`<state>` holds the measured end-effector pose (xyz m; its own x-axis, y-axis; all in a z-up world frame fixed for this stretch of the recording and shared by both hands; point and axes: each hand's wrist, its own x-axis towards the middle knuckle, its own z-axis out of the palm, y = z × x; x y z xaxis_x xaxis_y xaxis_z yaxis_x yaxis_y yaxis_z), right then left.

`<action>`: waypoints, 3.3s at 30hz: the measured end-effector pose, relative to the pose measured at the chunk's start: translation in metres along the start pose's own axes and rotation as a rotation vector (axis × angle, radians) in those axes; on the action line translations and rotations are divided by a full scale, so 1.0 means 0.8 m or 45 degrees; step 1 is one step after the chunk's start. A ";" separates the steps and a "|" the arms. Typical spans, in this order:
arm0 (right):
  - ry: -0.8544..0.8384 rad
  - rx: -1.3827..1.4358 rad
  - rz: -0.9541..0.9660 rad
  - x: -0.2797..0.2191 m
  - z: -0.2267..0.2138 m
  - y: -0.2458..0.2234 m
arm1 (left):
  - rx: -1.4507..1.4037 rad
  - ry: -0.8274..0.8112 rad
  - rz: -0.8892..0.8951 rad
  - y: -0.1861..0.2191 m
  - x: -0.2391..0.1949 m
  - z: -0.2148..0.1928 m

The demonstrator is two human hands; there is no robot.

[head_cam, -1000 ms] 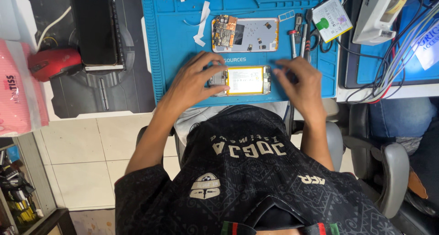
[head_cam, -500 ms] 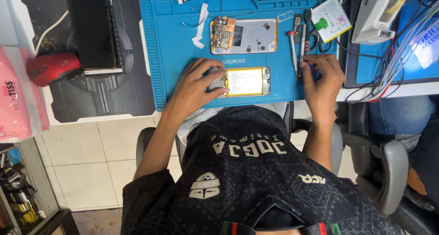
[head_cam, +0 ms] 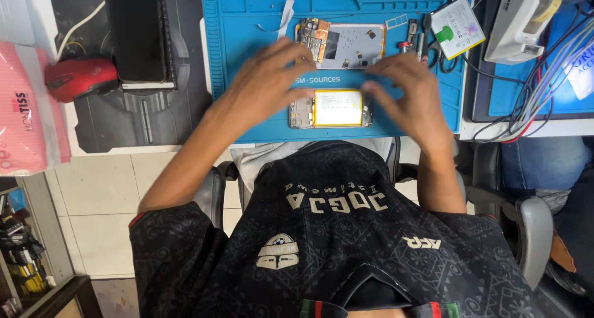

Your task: The person cleans a small green circuit board with a brush and then uses a screwdriver to remove screws from a disassembled smartphone chassis. The person handles the circuit board and phone parts on a blue work mat.

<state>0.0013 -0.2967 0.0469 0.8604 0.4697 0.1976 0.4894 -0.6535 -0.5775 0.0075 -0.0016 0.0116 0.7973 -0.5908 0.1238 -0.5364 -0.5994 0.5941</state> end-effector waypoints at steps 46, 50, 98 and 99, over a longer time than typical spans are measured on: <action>0.010 0.034 0.014 -0.054 0.034 -0.013 | 0.206 0.119 0.044 -0.043 0.049 0.019; 0.066 0.030 0.053 -0.049 0.025 -0.013 | 0.211 0.087 0.066 -0.052 0.058 0.021; 0.691 -0.160 0.534 -0.028 0.013 0.022 | -2.310 0.263 -0.097 0.033 -0.003 0.075; 0.635 -0.252 0.608 -0.036 0.010 0.039 | -2.308 0.259 -0.117 0.033 -0.002 0.077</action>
<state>-0.0092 -0.3262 0.0167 0.9264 -0.1907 0.3248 0.0189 -0.8376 -0.5459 -0.0252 -0.0494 -0.0216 0.8953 -0.4430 0.0465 0.3230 0.7177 0.6169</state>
